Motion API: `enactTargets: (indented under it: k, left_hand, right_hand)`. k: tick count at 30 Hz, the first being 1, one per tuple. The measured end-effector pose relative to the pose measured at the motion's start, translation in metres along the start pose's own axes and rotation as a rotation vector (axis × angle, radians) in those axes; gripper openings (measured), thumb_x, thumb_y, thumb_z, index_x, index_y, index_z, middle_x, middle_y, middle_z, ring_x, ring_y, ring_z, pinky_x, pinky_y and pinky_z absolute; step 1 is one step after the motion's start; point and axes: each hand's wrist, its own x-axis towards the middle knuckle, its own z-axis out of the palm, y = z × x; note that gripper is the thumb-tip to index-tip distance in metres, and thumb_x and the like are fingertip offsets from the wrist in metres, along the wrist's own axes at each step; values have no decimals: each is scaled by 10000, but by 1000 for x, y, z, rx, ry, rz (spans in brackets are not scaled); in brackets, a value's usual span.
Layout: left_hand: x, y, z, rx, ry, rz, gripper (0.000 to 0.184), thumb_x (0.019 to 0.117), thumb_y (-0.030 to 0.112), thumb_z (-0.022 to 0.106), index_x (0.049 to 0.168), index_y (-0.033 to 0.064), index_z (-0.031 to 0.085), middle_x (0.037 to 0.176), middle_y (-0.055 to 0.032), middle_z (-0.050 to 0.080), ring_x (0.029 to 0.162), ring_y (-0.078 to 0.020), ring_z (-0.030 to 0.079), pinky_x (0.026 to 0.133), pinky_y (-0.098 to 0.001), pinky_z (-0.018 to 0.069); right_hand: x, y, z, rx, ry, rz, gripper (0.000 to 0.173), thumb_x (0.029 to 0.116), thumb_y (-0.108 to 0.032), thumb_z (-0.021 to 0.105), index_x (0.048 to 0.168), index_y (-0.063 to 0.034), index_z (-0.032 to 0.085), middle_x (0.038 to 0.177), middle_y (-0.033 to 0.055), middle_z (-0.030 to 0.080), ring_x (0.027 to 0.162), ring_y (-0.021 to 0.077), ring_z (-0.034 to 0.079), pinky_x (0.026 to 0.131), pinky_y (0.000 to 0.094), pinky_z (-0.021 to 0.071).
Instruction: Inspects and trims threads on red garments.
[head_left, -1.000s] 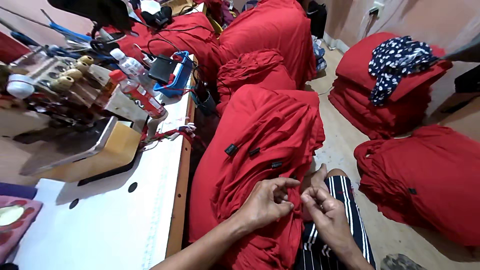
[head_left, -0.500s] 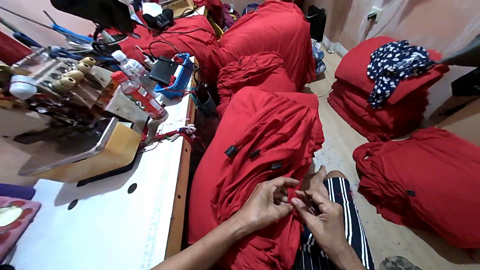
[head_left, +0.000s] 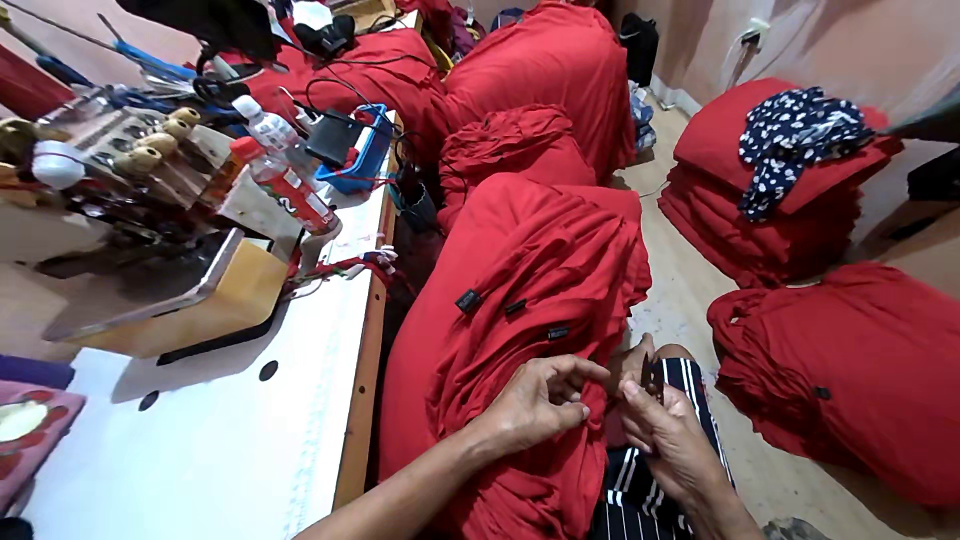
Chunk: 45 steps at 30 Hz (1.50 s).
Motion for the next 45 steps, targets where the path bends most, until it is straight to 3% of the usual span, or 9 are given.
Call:
enactTargets:
  k: [10, 13, 15, 17, 19, 22, 28, 45]
  left_hand:
    - [1, 1, 1, -46, 29, -37, 457, 866, -58, 616, 1321, -52, 579, 1038, -48, 639, 807, -18, 611, 735, -181, 536]
    - [1, 2, 1, -84, 48, -54, 476, 855, -66, 622, 1328, -55, 569, 1073, -56, 646, 835, -21, 626, 755, -185, 546]
    - [1, 2, 1, -131, 70, -63, 472, 847, -74, 629, 1314, -55, 573, 1066, -47, 649, 833, -17, 631, 754, -182, 552]
    - [1, 4, 1, -174, 92, -83, 466, 842, -87, 633, 1303, -54, 575, 1065, -36, 648, 830, -12, 632, 754, -178, 552]
    - [1, 6, 0, -197, 110, -107, 460, 840, -98, 635, 1294, -47, 579, 1047, -19, 645, 815, -7, 631, 743, -175, 553]
    - [1, 8, -1, -221, 126, -131, 454, 837, -106, 638, 1283, -47, 581, 1022, -9, 651, 803, -9, 636, 742, -177, 557]
    - [2, 8, 0, -214, 136, -135, 445, 835, -103, 635, 1273, -44, 585, 988, 8, 648, 776, 2, 625, 721, -165, 547]
    - [1, 8, 1, -198, 140, -129, 448, 837, -102, 637, 1278, -46, 585, 1013, -6, 648, 787, -3, 627, 728, -167, 549]
  right_hand:
    - [0, -1, -3, -55, 49, -98, 202, 1009, -57, 468, 893, -155, 601, 537, -149, 438, 422, -65, 354, 414, 115, 318]
    - [3, 3, -9, -234, 103, -197, 60, 1000, -92, 511, 1019, -105, 567, 693, -129, 507, 490, -58, 400, 463, 116, 365]
    - [4, 7, -16, -362, 80, -271, 158, 1020, -190, 503, 1120, -69, 519, 801, -128, 533, 555, -73, 429, 513, 109, 387]
    - [5, 13, -21, -471, 67, -325, 327, 1034, -347, 464, 1154, -43, 486, 790, -140, 489, 576, -82, 416, 515, 103, 373]
    - [3, 16, -24, -577, 64, -342, 454, 1032, -413, 429, 1186, 8, 501, 868, -88, 504, 644, -64, 447, 562, 121, 396]
    - [-2, 19, -23, -700, 17, -415, 333, 1010, -244, 465, 1139, 53, 542, 883, -38, 584, 738, -63, 536, 661, 127, 462]
    - [-3, 27, -27, -706, -103, -525, 310, 1021, -293, 540, 1057, 11, 593, 813, -49, 626, 692, -91, 552, 625, 95, 474]
    - [-2, 31, -20, -802, -6, -710, 262, 973, -207, 605, 1005, 51, 641, 825, 38, 679, 728, -69, 600, 691, 82, 496]
